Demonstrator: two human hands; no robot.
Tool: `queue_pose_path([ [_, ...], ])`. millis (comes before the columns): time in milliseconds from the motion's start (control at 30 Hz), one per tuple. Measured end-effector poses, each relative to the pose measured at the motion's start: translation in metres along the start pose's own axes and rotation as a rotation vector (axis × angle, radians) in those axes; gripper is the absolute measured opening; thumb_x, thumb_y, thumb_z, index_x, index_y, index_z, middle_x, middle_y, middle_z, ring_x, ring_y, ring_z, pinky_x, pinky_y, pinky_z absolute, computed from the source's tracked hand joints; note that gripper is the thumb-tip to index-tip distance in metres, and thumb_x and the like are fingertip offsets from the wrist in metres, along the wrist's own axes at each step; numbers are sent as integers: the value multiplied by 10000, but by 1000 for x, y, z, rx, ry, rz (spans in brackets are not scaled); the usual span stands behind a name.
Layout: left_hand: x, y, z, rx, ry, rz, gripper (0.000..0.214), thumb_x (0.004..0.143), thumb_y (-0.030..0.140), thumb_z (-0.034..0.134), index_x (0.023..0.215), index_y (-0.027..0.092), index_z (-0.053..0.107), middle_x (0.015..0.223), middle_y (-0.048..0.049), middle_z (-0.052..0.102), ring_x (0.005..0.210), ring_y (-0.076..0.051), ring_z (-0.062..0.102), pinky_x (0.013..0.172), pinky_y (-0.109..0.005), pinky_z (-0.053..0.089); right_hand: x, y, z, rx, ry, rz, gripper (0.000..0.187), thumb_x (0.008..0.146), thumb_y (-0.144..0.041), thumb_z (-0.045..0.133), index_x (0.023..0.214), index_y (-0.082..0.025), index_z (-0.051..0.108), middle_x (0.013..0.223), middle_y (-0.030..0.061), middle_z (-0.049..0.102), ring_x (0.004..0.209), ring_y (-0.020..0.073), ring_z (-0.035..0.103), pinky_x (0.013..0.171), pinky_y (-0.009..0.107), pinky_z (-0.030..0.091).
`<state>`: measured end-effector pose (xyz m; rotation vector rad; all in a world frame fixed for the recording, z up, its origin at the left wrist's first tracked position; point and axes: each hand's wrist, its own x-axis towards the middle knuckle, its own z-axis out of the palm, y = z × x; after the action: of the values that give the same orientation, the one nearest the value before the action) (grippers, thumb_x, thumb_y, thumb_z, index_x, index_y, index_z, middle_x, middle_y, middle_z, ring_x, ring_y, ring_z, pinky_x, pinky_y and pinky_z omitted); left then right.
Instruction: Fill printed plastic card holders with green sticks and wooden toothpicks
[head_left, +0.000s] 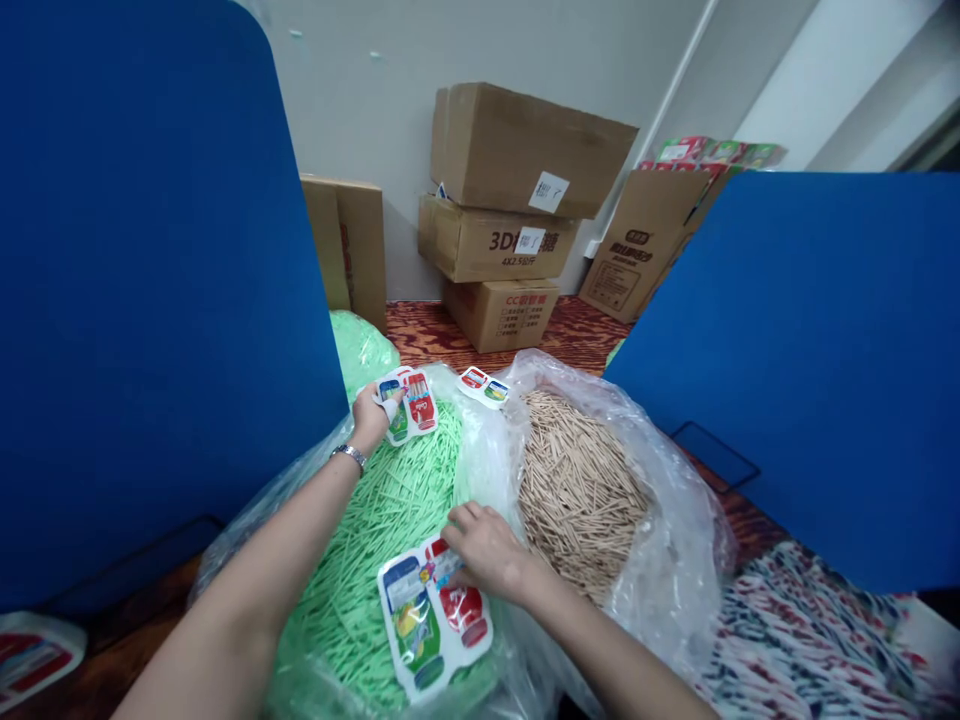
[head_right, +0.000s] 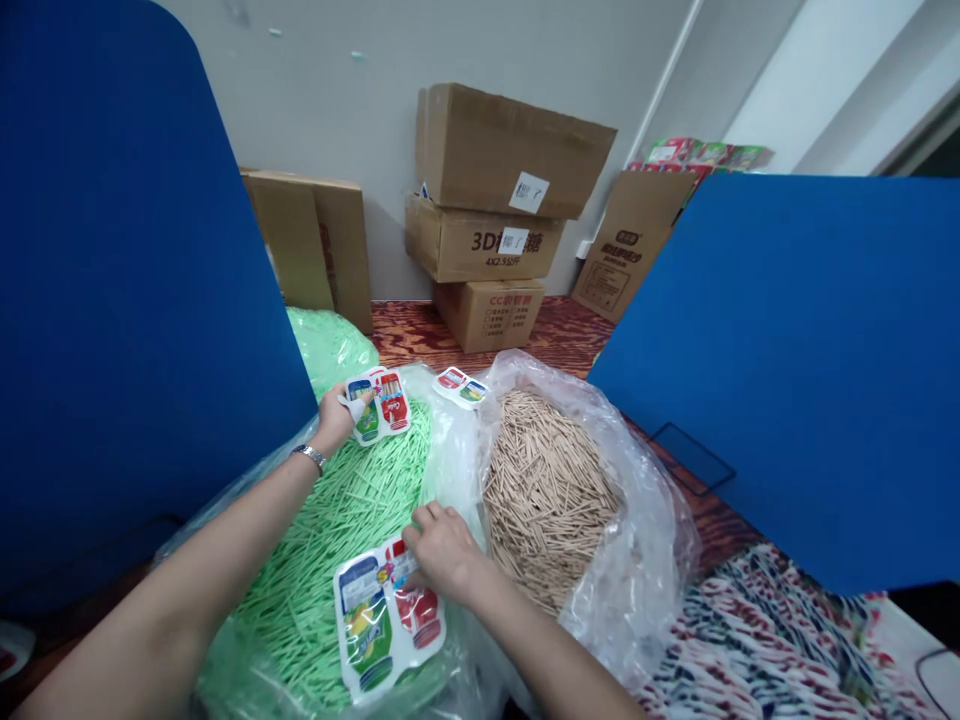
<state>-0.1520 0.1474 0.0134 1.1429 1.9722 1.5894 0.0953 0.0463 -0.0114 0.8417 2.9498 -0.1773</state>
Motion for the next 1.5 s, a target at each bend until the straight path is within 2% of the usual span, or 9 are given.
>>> queue_pose_path([
  [233,11,-12,-2,292,-32,106,323,763,280,657,1045,128,608,936,-74,672,832,-209,630,777,-380,478,15,6,4,18,-25,27,601,639,-484,754,1132,-220,531,1006,82,584,947,252,539,760,347,412],
  [500,3,-1,-8,413,-81,276,300,727,185,634,1019,120,654,1043,-167,628,998,-336,567,871,-455,427,21,11,11,9,23,40,146,864,-324,540,914,-201,602,875,34,661,848,192,583,725,286,373],
  [633,-23,17,-17,386,-95,389,341,751,208,618,1088,156,623,1220,-148,538,1146,-323,475,970,-445,378,18,10,10,-7,52,29,141,888,-205,469,910,-201,609,822,42,674,820,189,582,738,289,357],
  [767,-78,29,-40,308,-223,458,245,793,254,603,1031,207,639,1127,-64,621,1053,-228,567,941,-358,437,10,13,-2,22,126,72,168,908,-212,424,949,-210,587,775,35,671,758,174,584,689,268,357],
  [867,-131,22,-61,120,-322,328,324,807,326,606,1110,212,604,1192,-86,602,1093,-258,563,936,-410,449,-1,16,-22,232,256,221,205,927,-274,376,907,-193,563,710,5,633,621,131,553,576,230,338],
  [967,-174,7,-71,-42,-324,149,739,737,327,687,1391,245,353,1425,-118,419,1272,-320,420,1009,-459,392,-12,10,-43,541,422,367,214,898,-351,430,795,-194,532,541,-55,498,479,95,454,497,213,288],
  [1133,-201,-6,-56,-344,-501,-62,1065,611,300,785,1466,252,152,1510,-148,262,1340,-343,320,1062,-483,320,-23,-21,-58,1024,352,233,214,901,-397,453,840,-196,489,626,-52,495,533,83,446,505,196,326],
  [1300,-205,6,-50,-506,-650,-382,1046,568,319,812,1436,201,240,1177,-155,632,928,-277,669,777,-357,546,-26,-39,-43,1636,282,69,283,867,-465,510,967,-206,457,793,-20,551,645,88,527,575,199,429],
  [1500,-211,6,-43,-440,-541,-437,862,485,239,856,1256,174,477,855,-36,728,707,-193,677,655,-265,549,-38,-40,-20,1564,432,241,321,861,-448,536,1045,-188,504,908,16,607,785,119,578,683,236,480],
])
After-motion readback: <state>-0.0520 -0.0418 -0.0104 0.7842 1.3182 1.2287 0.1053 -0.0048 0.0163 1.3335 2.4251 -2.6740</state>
